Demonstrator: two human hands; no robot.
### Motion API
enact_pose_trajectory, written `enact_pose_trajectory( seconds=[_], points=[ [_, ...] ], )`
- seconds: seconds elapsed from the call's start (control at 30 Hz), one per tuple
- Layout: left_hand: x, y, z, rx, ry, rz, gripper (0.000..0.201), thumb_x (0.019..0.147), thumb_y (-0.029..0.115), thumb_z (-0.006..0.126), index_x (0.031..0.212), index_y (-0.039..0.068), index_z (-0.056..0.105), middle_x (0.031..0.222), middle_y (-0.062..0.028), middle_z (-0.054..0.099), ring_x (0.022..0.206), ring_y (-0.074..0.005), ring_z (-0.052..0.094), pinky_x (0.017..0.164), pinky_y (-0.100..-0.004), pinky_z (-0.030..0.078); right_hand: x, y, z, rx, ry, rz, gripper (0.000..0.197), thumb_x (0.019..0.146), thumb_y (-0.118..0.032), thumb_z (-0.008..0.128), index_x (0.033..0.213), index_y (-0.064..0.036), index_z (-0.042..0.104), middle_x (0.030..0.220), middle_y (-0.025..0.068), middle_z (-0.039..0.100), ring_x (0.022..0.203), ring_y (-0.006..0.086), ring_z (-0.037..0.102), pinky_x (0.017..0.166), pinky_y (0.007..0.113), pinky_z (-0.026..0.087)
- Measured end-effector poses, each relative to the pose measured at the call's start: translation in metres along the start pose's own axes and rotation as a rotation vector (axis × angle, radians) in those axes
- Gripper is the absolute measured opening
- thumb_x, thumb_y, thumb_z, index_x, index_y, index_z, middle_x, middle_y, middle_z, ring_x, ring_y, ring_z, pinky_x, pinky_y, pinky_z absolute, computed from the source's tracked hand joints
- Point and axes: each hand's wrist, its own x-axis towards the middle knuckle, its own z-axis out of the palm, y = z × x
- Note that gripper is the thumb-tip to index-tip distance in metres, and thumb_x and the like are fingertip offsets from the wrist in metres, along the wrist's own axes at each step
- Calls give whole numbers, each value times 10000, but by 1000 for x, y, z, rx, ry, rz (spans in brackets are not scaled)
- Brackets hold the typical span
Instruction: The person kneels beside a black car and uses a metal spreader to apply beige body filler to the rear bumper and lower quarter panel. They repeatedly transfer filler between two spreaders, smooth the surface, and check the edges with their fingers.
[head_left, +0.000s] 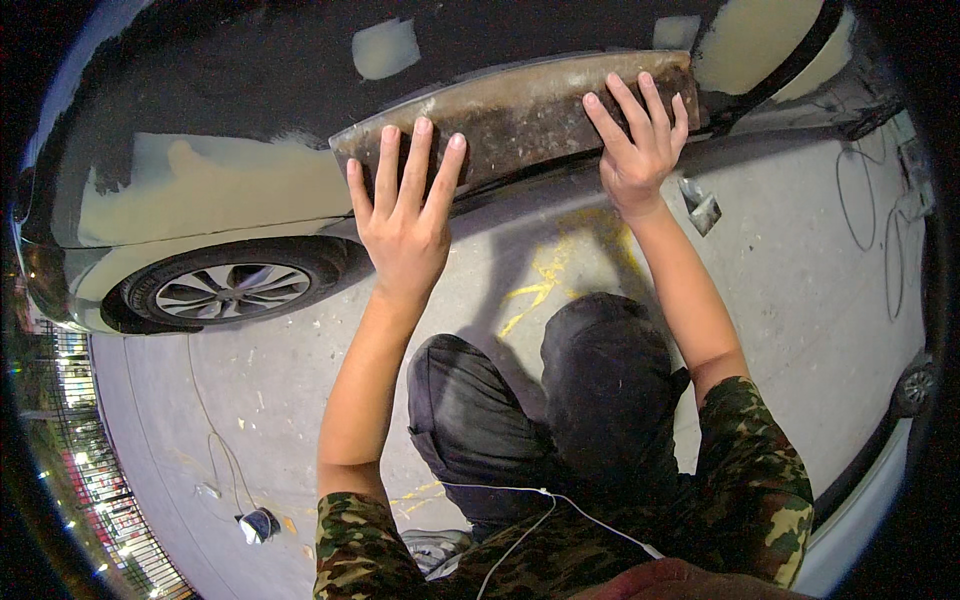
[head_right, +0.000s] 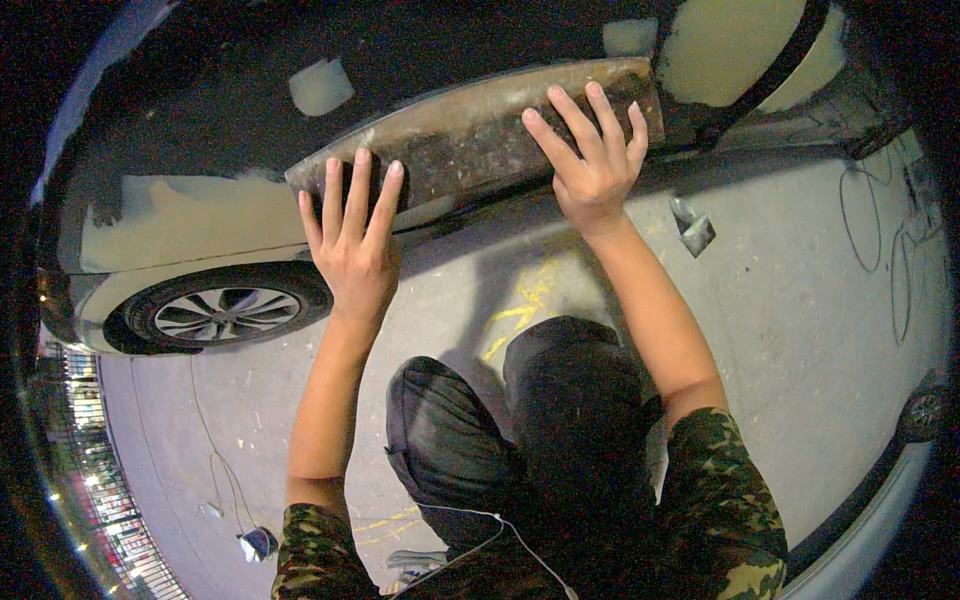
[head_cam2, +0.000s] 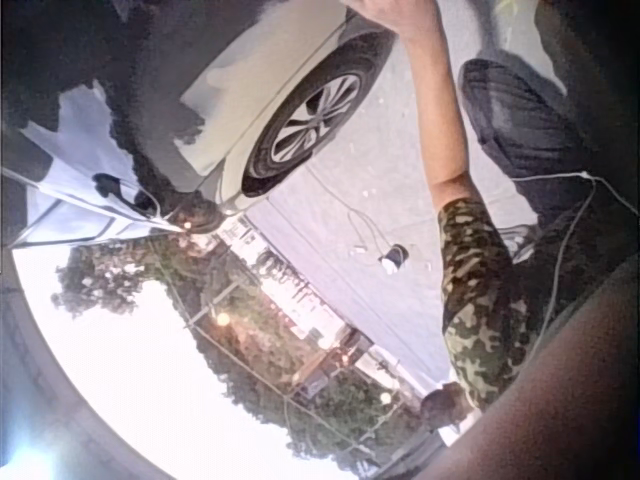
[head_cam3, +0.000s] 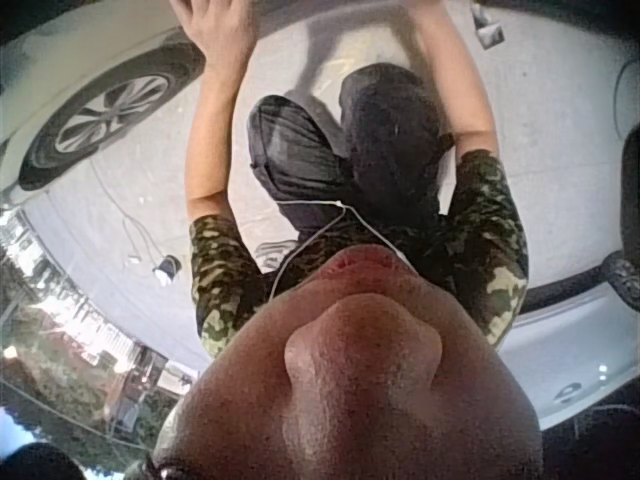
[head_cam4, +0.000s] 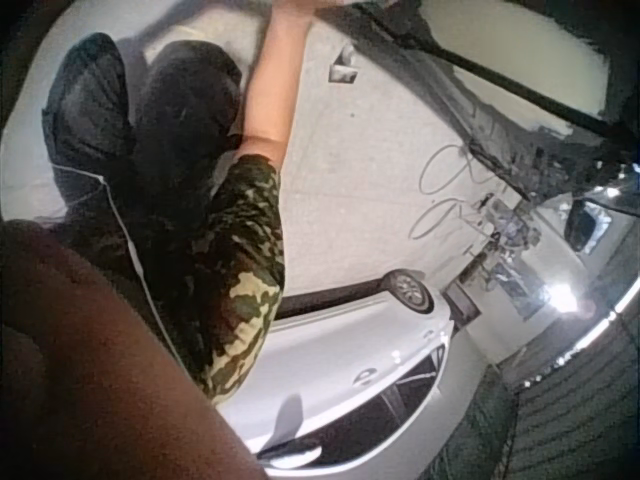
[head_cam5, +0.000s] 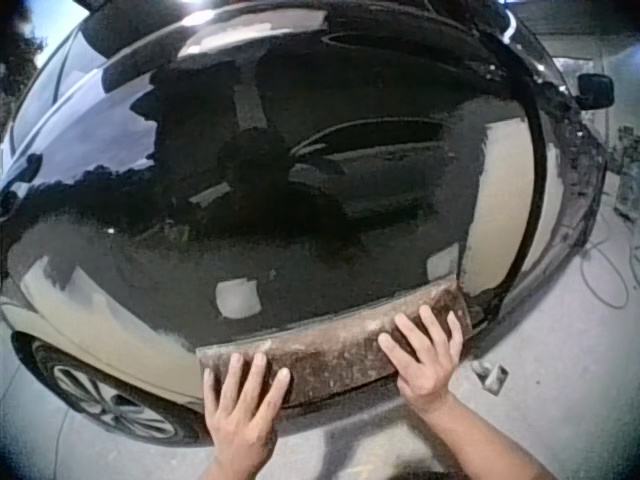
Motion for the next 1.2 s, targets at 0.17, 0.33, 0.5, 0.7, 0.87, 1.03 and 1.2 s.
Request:
enact_pose_trajectory(
  seconds=[0.17,0.33,0.5,0.7,0.87,1.03,1.2],
  points=[
    [3,-4,20,-29,57,17,456,946,137,577,1381,248,658,1495,-53,573,1434,-288,475,1209,-518,252,1,2,16,13,14,-1,542,825,31,625,1231,-304,752,1353,-21,666,1353,266,530,1187,530,264],
    [-12,1,45,-11,89,13,428,963,158,576,1370,252,668,1482,-41,586,1429,-281,482,1220,-502,236,-18,9,25,10,1,5,570,803,37,651,1240,-317,745,1356,-28,655,1363,266,520,1193,540,264],
    [-24,1,68,-10,131,34,442,963,100,557,1360,249,681,1499,-51,572,1440,-276,476,1209,-493,256,-40,11,38,17,7,9,595,788,34,676,1254,-330,735,1390,-30,624,1395,269,493,1199,552,268],
    [-41,3,89,-5,116,43,443,965,129,571,1374,267,669,1500,-26,572,1430,-253,490,1209,-488,266,-64,12,47,28,-26,26,581,804,16,698,1264,-338,727,1405,-35,613,1426,269,463,1194,559,284],
    [-57,8,102,27,57,35,454,968,171,578,1402,288,638,1519,-1,551,1448,-235,464,1213,-484,264,-80,12,49,28,-78,37,583,786,46,686,1242,-313,742,1356,-10,651,1371,283,523,1166,550,340],
    [-68,23,95,-57,-32,5,492,938,110,585,1405,255,629,1522,-30,546,1440,-260,471,1181,-516,315,-85,14,32,8,-176,7,591,781,50,658,1253,-297,733,1360,-19,655,1349,270,544,1149,564,337],
    [-65,27,55,-138,-44,6,530,887,42,595,1385,218,643,1500,-100,558,1416,-337,492,1140,-564,356,-72,5,-9,24,-180,15,507,811,19,629,1207,-273,751,1317,-23,687,1299,259,586,1150,562,300]
  ],
)
